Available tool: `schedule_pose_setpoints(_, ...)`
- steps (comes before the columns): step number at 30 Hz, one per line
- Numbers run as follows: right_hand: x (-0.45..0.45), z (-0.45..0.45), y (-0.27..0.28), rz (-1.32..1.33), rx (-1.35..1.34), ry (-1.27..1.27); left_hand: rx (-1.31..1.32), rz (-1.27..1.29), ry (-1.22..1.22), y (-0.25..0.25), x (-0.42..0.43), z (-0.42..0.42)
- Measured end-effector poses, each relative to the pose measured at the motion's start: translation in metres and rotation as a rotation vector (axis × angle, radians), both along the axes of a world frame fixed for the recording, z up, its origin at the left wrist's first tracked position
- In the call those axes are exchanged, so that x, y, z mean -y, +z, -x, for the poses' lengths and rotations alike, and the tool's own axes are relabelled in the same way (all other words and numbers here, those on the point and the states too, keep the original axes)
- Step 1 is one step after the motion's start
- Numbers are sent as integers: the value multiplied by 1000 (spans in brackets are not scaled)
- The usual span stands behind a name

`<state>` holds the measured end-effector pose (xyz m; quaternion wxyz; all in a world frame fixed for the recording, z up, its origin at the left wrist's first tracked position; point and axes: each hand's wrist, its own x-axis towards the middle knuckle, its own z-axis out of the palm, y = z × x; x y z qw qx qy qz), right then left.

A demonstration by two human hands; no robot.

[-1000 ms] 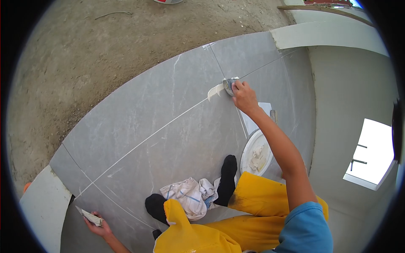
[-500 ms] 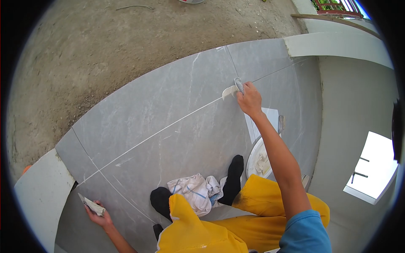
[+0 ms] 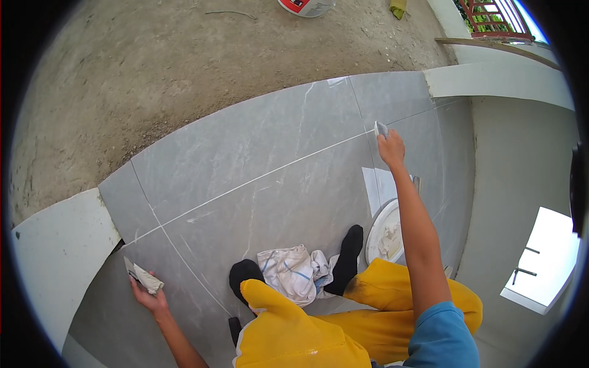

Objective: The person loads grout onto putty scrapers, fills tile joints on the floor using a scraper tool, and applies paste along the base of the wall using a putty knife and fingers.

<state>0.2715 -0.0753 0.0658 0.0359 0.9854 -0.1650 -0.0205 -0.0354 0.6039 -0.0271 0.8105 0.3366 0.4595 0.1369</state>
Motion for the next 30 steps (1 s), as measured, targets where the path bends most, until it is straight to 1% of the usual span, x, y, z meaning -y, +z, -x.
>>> schedule_pose_setpoints(1, 17, -3, -7, -5, -30, -14, -17, 3, 7, 3, 3, -3)
schedule_pose_setpoints(4, -18, -7, -17, 46, -17, 46, -43, -11, 30, 6, 7, -8)
schedule_pose_setpoints(5, -45, -1, -21, 12, -39, 68, -48, -14, 31, 6, 6, -6)
schedule_pose_setpoints(7, -119, 20, -16, -53, -12, 186, 88, 42, -34, 9, 6, -4)
schedule_pose_setpoints(9, -191, 46, -12, -225, -16, 264, 95, 12, -56, 6, 6, -4)
schedule_pose_setpoints(13, -332, 98, -2, -493, -109, 303, 103, 8, -7, 9, 12, -7)
schedule_pose_setpoints(16, -421, 128, -10, -573, -192, 397, 137, 9, 43, 6, 16, -11)
schedule_pose_setpoints(19, -483, 147, -20, -628, -261, 470, 151, 12, 110, -1, 17, -11)
schedule_pose_setpoints(21, -495, 144, -18, -646, -282, 512, 180, 8, 128, -1, 16, -10)
schedule_pose_setpoints(23, -492, 131, -15, -917, -569, 516, 213, 16, 152, -2, 17, -10)
schedule_pose_setpoints(24, -487, 125, -10, -963, -547, 565, 221, 6, 173, -4, 12, -6)
schedule_pose_setpoints(25, -480, 118, -5, -1013, -535, 614, 189, -63, 167, -7, 6, 0)
schedule_pose_setpoints(27, -465, 93, -1, -1001, -481, 668, 136, -171, 135, -13, -8, 24)
schedule_pose_setpoints(29, -455, 63, -2, -727, -416, 903, 114, -191, 166, -6, -14, 39)
schedule_pose_setpoints(30, -454, 50, -4, -727, -417, 915, 97, -204, 174, -2, -15, 42)
